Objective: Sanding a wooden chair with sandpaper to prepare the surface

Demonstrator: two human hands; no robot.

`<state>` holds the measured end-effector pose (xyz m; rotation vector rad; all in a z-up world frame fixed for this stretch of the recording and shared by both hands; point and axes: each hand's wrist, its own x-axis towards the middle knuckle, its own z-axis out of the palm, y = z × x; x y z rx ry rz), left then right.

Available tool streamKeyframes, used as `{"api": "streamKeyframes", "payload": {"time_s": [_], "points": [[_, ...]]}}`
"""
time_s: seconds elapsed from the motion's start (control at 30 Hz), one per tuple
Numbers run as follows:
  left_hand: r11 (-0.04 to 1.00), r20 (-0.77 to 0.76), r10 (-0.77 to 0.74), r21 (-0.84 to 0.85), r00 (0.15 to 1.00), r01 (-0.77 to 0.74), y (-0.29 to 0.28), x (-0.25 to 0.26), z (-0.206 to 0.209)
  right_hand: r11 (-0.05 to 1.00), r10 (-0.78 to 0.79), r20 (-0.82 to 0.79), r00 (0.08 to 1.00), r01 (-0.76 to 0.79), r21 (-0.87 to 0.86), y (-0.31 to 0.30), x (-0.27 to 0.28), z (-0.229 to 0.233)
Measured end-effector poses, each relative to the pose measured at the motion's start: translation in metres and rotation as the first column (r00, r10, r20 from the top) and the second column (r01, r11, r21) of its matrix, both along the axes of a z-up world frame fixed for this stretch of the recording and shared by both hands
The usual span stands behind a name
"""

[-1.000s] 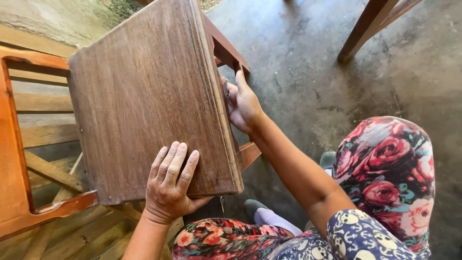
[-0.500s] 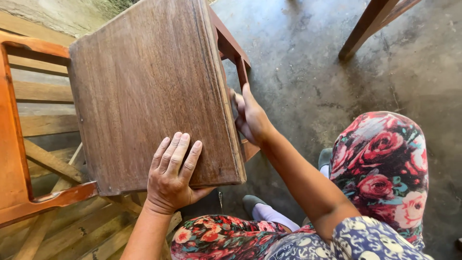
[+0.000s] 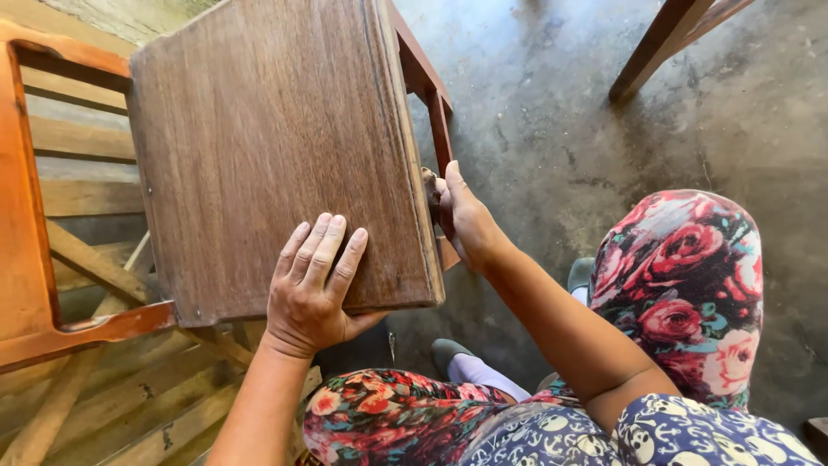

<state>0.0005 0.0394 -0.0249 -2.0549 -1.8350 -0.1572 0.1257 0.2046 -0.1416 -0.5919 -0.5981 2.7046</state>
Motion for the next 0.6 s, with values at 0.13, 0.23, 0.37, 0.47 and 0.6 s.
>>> {"api": "streamKeyframes", "payload": {"time_s": [0.13, 0.23, 0.37, 0.47, 0.6], "points": [[1.000, 0.004, -0.009, -0.013, 1.000, 0.009, -0.003, 0.004, -0.001, 0.951, -0.068, 0.020, 0.998, 0.059, 0.303, -0.026, 0.021, -0.013], [1.000, -0.006, -0.008, -0.008, 1.000, 0.008, -0.001, 0.004, -0.001, 0.835, -0.132, -0.039, 0.991, 0.132, 0.535, -0.051, 0.041, -0.025], [1.000, 0.003, -0.008, -0.009, 1.000, 0.008, -0.002, 0.005, -0.002, 0.452, -0.162, -0.151, 0.975, 0.210, 0.867, -0.072, 0.062, -0.017], [1.000, -0.003, -0.014, -0.011, 1.000, 0.014, -0.001, 0.003, -0.003, 0.236, -0.253, -0.454, 0.854, 0.509, 0.828, -0.057, 0.034, -0.015], [0.999, -0.010, -0.014, -0.032, 1.000, 0.014, -0.005, 0.003, -0.003, 0.134, -0.218, -0.421, 0.881, 0.454, 0.881, -0.035, 0.009, -0.036]]}}
